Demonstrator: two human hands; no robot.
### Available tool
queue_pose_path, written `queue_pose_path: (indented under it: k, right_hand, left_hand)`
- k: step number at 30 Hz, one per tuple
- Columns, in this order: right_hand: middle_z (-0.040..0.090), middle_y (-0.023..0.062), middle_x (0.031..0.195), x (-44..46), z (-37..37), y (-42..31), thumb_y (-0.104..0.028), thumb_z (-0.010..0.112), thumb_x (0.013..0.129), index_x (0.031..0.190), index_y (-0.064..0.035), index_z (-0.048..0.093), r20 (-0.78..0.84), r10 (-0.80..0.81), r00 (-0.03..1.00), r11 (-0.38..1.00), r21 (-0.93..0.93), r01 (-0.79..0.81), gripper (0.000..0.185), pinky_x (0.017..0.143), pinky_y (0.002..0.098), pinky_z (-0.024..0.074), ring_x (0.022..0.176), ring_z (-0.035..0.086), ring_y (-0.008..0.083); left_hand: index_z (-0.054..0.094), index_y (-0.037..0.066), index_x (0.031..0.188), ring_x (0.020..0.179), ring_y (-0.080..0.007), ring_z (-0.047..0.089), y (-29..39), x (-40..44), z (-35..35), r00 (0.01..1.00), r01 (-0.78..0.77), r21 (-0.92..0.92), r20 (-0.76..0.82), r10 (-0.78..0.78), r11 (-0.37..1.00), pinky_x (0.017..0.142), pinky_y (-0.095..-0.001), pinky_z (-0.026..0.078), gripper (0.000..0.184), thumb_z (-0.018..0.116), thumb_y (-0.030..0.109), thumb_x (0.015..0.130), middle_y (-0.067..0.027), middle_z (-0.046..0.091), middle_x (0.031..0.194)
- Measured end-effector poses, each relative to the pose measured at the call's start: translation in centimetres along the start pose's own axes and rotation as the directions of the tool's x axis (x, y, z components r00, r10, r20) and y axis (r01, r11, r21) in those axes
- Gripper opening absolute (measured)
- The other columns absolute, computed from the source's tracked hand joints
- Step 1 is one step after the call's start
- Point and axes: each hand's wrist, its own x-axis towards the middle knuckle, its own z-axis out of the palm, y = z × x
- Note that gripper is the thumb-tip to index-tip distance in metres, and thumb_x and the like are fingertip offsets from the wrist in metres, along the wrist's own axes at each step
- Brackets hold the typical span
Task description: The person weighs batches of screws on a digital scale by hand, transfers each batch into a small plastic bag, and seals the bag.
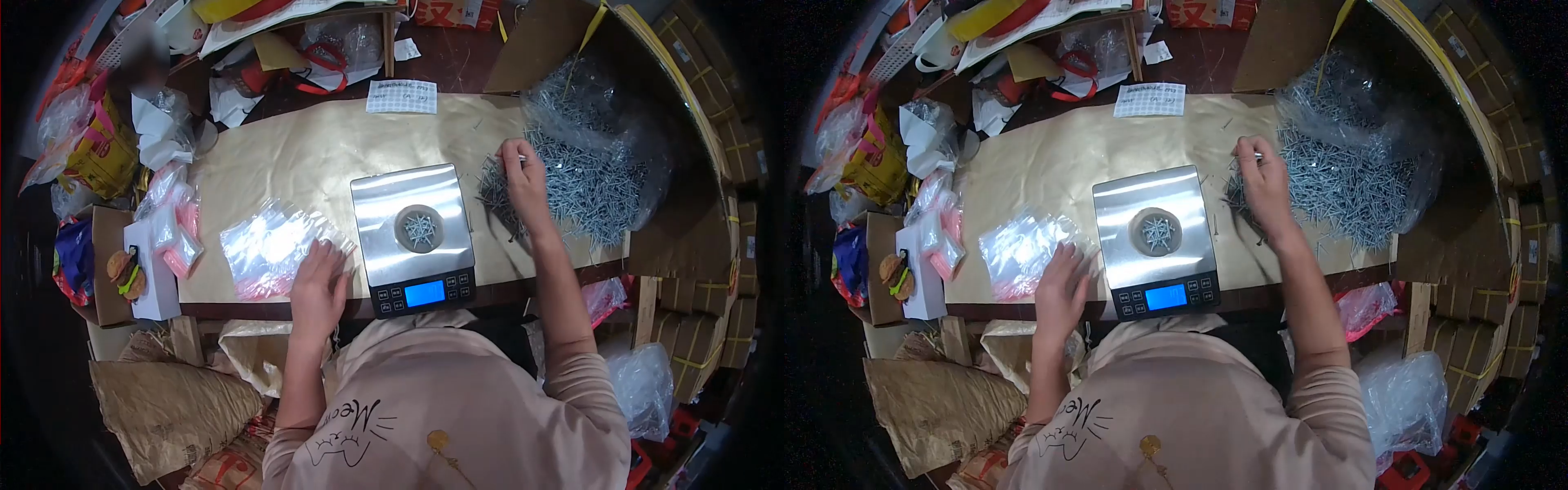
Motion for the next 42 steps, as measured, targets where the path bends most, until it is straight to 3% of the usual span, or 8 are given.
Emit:
queue_pose_path:
  k: [5,21,24,30,35,37,41,42]
  right_hand:
    - [0.066,0.0084,0.088,-0.2,-4.0,2.5,-0.017,0.065,0.085,0.095,-0.0096,0.067,0.103,-0.208,0.973,0.594,-0.777,0.209,0.013,0.091,0.0364,0.0361,0.093,0.061,0.0260]
    - [0.060,0.0014,0.078,-2.9,0.6,-2.5,-0.009,0.057,0.091,0.110,-0.0029,0.060,0.371,0.095,0.924,0.924,0.312,-0.220,0.020,0.060,0.0221,0.0430,0.070,0.058,0.0089]
    - [0.056,0.0017,0.073,-3.7,2.4,-2.7,-0.011,0.058,0.090,0.102,-0.0050,0.064,0.523,0.147,0.840,0.930,0.216,-0.297,0.015,0.058,0.0249,0.0438,0.067,0.059,0.0122]
    - [0.051,0.0049,0.069,-5.0,6.4,-3.1,-0.014,0.067,0.081,0.088,-0.0068,0.069,0.537,-0.159,0.828,0.839,-0.369,0.400,0.010,0.061,0.0305,0.0446,0.064,0.054,0.0142]
    - [0.055,0.0018,0.071,-4.2,5.6,-3.6,-0.025,0.057,0.091,0.092,-0.0055,0.065,0.470,0.047,0.881,0.988,0.109,-0.111,0.021,0.055,0.0282,0.0431,0.066,0.055,0.0114]
    - [0.054,0.0000,0.070,-3.8,5.4,-3.1,-0.028,0.051,0.095,0.096,-0.0046,0.063,0.565,0.247,0.787,0.710,0.448,-0.544,0.026,0.051,0.0243,0.0396,0.063,0.051,0.0092]
    - [0.055,-0.0002,0.073,-4.6,5.4,-6.3,-0.030,0.054,0.096,0.098,-0.0033,0.061,0.781,0.235,0.578,0.836,0.142,-0.531,0.028,0.057,0.0194,0.0395,0.064,0.051,0.0058]
    - [0.056,-0.0012,0.074,-5.6,7.0,-6.4,-0.029,0.056,0.095,0.092,-0.0020,0.062,0.711,-0.095,0.697,0.908,0.349,-0.232,0.028,0.059,0.0212,0.0397,0.066,0.049,0.0057]
  left_hand:
    - [0.065,-0.001,0.099,0.097,-0.0368,0.064,-2.1,-0.1,2.6,0.997,-0.040,0.024,-0.063,0.041,0.999,0.082,-0.0405,0.051,0.016,0.061,0.000,0.083,-0.0211,0.066,0.099]
    - [0.066,0.000,0.084,0.061,-0.0176,0.057,0.5,0.8,-1.3,0.965,0.078,-0.282,-0.219,-0.144,0.956,0.058,-0.0272,0.045,0.002,0.067,0.000,0.082,-0.0087,0.060,0.071]
    - [0.064,0.000,0.076,0.057,-0.0135,0.053,1.8,0.2,-2.3,0.976,0.124,-0.336,-0.129,-0.176,0.934,0.054,-0.0250,0.042,0.010,0.073,0.003,0.078,-0.0061,0.057,0.066]
    - [0.065,0.000,0.078,0.058,-0.0114,0.055,3.5,0.4,-2.0,0.977,0.104,-0.411,-0.128,-0.171,0.906,0.054,-0.0237,0.043,0.012,0.076,0.004,0.075,-0.0055,0.058,0.066]
    - [0.067,-0.001,0.087,0.060,-0.0116,0.058,3.6,0.6,-2.4,0.983,0.091,-0.452,-0.100,-0.152,0.887,0.056,-0.0224,0.045,0.013,0.074,0.002,0.077,-0.0073,0.060,0.071]
    - [0.068,-0.001,0.091,0.060,-0.0117,0.058,3.9,0.9,-2.6,0.991,0.080,-0.489,-0.056,-0.123,0.869,0.057,-0.0223,0.045,0.015,0.073,0.002,0.077,-0.0081,0.060,0.073]
    - [0.065,-0.001,0.100,0.062,-0.0114,0.058,5.7,2.2,-2.6,0.997,-0.003,-0.509,0.063,0.040,0.861,0.059,-0.0218,0.046,0.021,0.072,0.002,0.080,-0.0070,0.060,0.074]
    - [0.063,-0.001,0.100,0.063,-0.0115,0.057,5.8,2.1,-2.1,0.999,0.010,-0.586,0.031,0.010,0.810,0.060,-0.0218,0.045,0.022,0.071,0.003,0.080,-0.0071,0.059,0.075]
